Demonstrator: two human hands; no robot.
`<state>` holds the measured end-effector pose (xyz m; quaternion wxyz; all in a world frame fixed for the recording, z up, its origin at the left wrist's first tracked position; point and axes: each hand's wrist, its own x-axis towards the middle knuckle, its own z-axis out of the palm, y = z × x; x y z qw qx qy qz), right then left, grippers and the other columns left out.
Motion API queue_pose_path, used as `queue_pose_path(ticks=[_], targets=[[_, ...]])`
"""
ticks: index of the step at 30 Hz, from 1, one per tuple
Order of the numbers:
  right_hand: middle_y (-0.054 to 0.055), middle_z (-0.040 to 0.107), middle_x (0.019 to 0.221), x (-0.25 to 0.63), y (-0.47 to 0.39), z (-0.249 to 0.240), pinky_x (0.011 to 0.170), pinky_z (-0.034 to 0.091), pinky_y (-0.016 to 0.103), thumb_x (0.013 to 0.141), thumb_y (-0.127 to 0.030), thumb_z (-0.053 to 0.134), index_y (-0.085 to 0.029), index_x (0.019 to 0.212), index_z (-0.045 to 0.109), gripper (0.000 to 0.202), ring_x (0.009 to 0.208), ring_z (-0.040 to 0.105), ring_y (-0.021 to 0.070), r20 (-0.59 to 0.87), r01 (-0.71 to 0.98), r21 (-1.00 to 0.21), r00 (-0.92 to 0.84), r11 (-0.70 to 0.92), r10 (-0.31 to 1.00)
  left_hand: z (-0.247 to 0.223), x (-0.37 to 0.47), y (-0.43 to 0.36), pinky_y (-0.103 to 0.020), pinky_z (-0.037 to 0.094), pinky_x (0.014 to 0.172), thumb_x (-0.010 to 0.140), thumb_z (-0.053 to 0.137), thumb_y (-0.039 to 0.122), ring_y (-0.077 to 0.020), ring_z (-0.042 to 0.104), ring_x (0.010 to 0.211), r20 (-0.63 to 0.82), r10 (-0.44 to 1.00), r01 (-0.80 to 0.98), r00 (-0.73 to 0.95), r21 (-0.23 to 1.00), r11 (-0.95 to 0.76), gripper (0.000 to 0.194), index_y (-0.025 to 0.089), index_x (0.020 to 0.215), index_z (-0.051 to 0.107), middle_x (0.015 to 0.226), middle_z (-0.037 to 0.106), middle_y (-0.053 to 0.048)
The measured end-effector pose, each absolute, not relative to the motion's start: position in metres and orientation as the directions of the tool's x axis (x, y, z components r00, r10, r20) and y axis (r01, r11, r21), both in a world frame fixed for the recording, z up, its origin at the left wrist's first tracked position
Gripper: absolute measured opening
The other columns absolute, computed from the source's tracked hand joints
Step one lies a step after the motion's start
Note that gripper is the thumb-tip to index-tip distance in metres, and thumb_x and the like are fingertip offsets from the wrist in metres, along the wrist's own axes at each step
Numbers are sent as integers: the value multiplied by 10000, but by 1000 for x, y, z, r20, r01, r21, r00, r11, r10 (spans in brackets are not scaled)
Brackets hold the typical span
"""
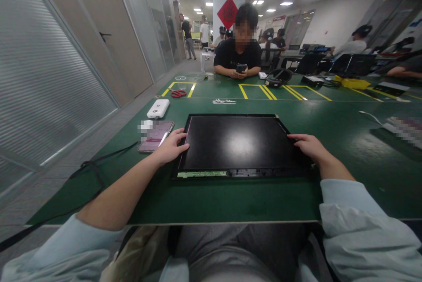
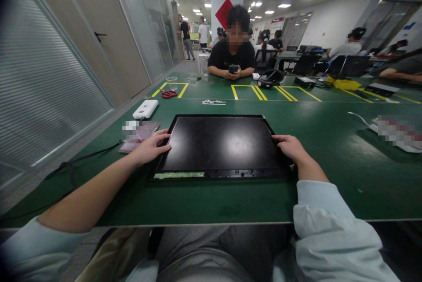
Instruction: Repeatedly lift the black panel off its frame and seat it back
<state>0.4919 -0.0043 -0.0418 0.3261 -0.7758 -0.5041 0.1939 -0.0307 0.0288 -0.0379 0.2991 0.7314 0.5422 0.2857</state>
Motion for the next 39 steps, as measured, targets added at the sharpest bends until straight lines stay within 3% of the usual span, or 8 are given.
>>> queue_pose_path(ticks=[4, 10, 14, 21, 34, 39], targets=[[51, 788, 1017, 492, -4, -42, 893, 539, 331, 639, -76, 581, -217, 1036, 824, 486, 936, 713, 235, 14, 658, -695, 415, -290, 910, -40, -30, 29, -531, 364, 1188, 755, 679, 493, -381, 452, 1429, 98, 965, 643, 243, 729, -236, 594, 150, 1240, 675, 1605, 384, -179], [50, 789, 985, 491, -4, -41, 896, 541, 329, 624, -77, 588, -224, 977, 829, 452, 944, 711, 238, 26, 637, -721, 418, -273, 908, -43, -28, 27, -516, 364, 1189, 763, 665, 435, -340, 473, 1421, 138, 965, 611, 224, 751, -249, 646, 205, 1360, 569, 1593, 407, -148], [59, 787, 999, 489, -5, -39, 891, 531, 316, 635, -73, 578, -201, 1027, 822, 479, 912, 707, 223, 8, 624, -726, 428, -289, 904, -39, -29, 26, -518, 388, 1171, 788, 632, 449, -356, 407, 1465, 138, 957, 683, 255, 675, -279, 600, 185, 1325, 596, 1591, 405, -163], [71, 779, 1013, 490, -4, -42, 878, 523, 320, 668, -70, 580, -186, 1068, 811, 476, 876, 697, 214, 21, 649, -703, 428, -291, 904, -38, -28, 26, -515, 329, 1204, 797, 608, 460, -363, 421, 1453, 176, 949, 747, 262, 586, -315, 633, 161, 1355, 582, 1535, 479, -177], [41, 726, 777, 489, -3, -38, 829, 527, 313, 693, -74, 591, -184, 1077, 810, 455, 765, 673, 204, 15, 671, -683, 408, -288, 913, -38, -24, 26, -520, 292, 1223, 829, 548, 478, -402, 423, 1445, 161, 947, 809, 277, 493, -321, 636, 78, 1316, 636, 1528, 467, -228], [35, 698, 711, 491, -4, -41, 835, 531, 319, 694, -85, 594, -175, 1076, 808, 447, 765, 673, 207, -1, 633, -722, 403, -279, 915, -39, -25, 27, -532, 300, 1219, 845, 533, 470, -392, 421, 1446, 173, 938, 810, 302, 473, -348, 612, 109, 1328, 641, 1520, 485, -201]])
